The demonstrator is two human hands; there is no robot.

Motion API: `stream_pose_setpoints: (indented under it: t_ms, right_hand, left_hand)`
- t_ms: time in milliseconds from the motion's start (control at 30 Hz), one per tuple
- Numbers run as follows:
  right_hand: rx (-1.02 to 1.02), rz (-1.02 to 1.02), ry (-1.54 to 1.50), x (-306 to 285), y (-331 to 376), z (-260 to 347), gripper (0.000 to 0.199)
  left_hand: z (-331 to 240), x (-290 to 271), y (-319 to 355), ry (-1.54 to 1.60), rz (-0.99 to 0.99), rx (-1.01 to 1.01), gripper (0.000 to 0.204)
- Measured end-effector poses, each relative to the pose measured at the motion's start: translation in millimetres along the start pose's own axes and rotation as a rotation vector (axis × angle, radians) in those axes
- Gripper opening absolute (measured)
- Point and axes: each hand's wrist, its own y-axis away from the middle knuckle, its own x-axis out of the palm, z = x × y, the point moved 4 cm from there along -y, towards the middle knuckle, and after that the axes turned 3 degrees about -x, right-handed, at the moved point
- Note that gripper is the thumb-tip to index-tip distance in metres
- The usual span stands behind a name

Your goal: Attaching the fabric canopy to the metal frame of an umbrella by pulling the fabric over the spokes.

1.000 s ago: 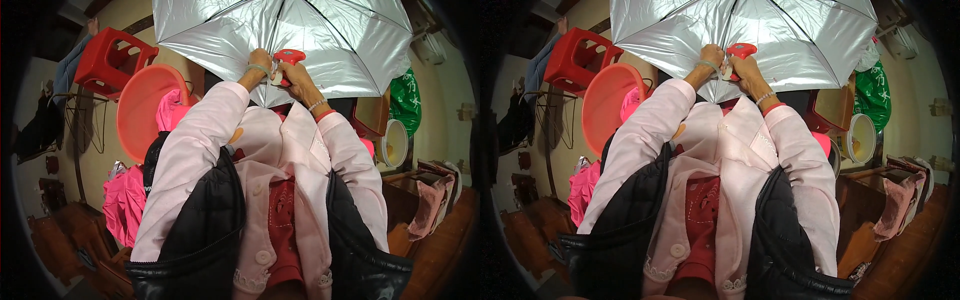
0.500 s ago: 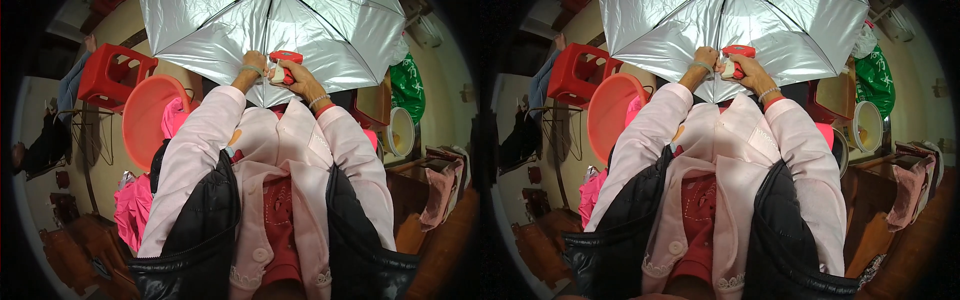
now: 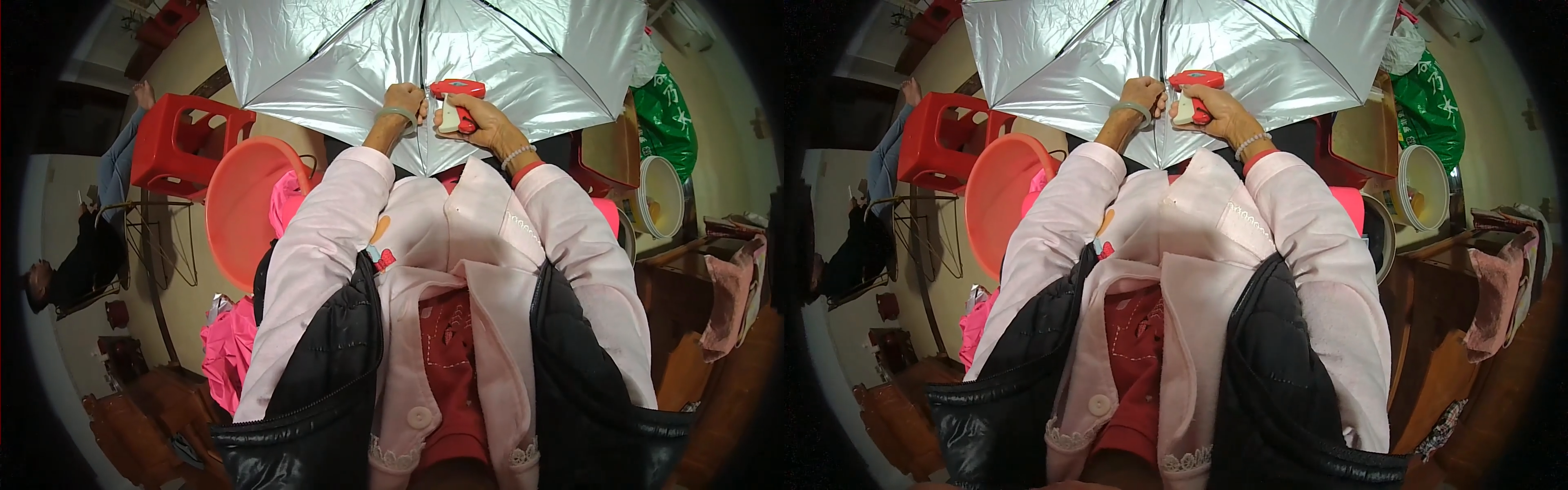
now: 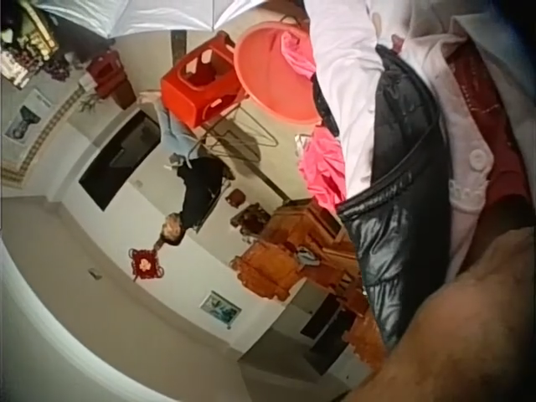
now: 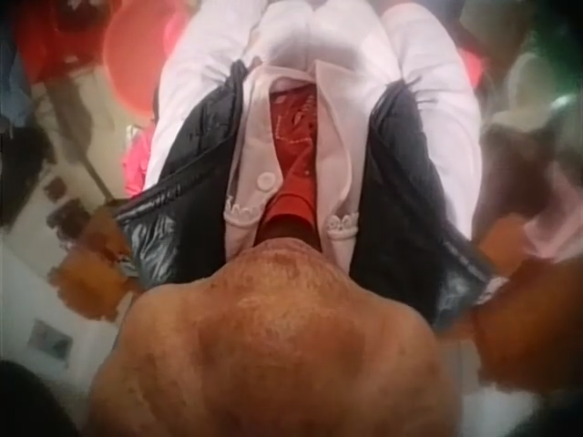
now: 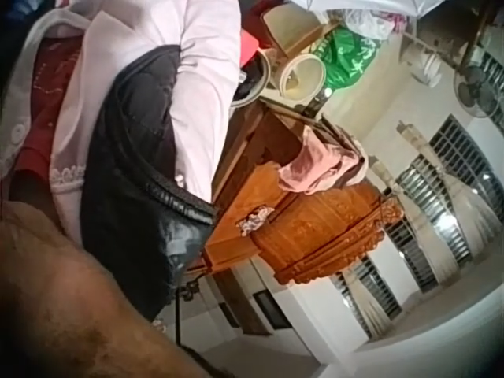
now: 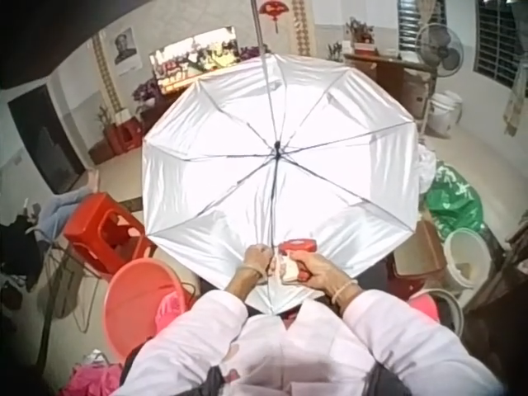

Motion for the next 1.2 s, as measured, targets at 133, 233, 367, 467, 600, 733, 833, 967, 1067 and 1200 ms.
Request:
stream_pose_setpoints:
  t_ms: [133, 233, 367, 467, 600, 733, 833, 967, 1067, 1200]
  right_hand:
    - [-0.011, -0.027, 0.017, -2.9, -1.8, -0.4, 0.023]
    - [-0.008, -0.017, 0.019, -2.5, -2.9, -0.9, 0.022]
    - [-0.004, -0.035, 0.037, -1.3, -4.7, -0.2, 0.022]
    - [0.001, -0.050, 0.047, 1.3, -5.2, -0.5, 0.023]
    - [-0.003, 0.010, 0.070, 0.4, -9.8, -0.3, 0.025]
    - [0.026, 0.017, 0.091, -3.3, -11.6, -1.7, 0.024]
    - [0.030, -0.002, 0.115, -3.3, -13.2, -1.4, 0.025]
    - [-0.002, -0.067, 0.171, 1.8, -11.3, 0.3, 0.013]
    - [-0.005, -0.051, 0.152, 3.6, -11.0, 3.1, 0.006]
    - [-0.025, -0.071, 0.194, 1.3, -10.0, 0.8, 0.011]
  left_hand:
    - [-1.5, 1.1, -0.7, 0.012, 0.020, 0.012, 0.015]
    - [-1.9, 1.7, 0.1, 0.001, 0.040, 0.018, 0.015]
    - [-3.8, 3.3, -0.9, -0.031, 0.046, 0.039, 0.016]
    - [-5.0, 2.3, -1.0, -0.081, 0.022, 0.097, 0.017]
    - [-6.7, 4.4, 0.0, -0.171, 0.063, 0.138, 0.018]
    - [-8.1, 4.6, 3.2, -0.191, 0.056, 0.199, 0.018]
    - [-8.8, 4.3, 4.7, -0.169, 0.032, 0.201, 0.017]
    - [-5.2, 3.3, 3.0, -0.145, 0.076, 0.139, 0.017]
    - [-6.0, 4.6, 2.1, -0.157, 0.096, 0.136, 0.018]
    - [-9.0, 10.8, 3.2, -0.185, 0.069, 0.130, 0.019]
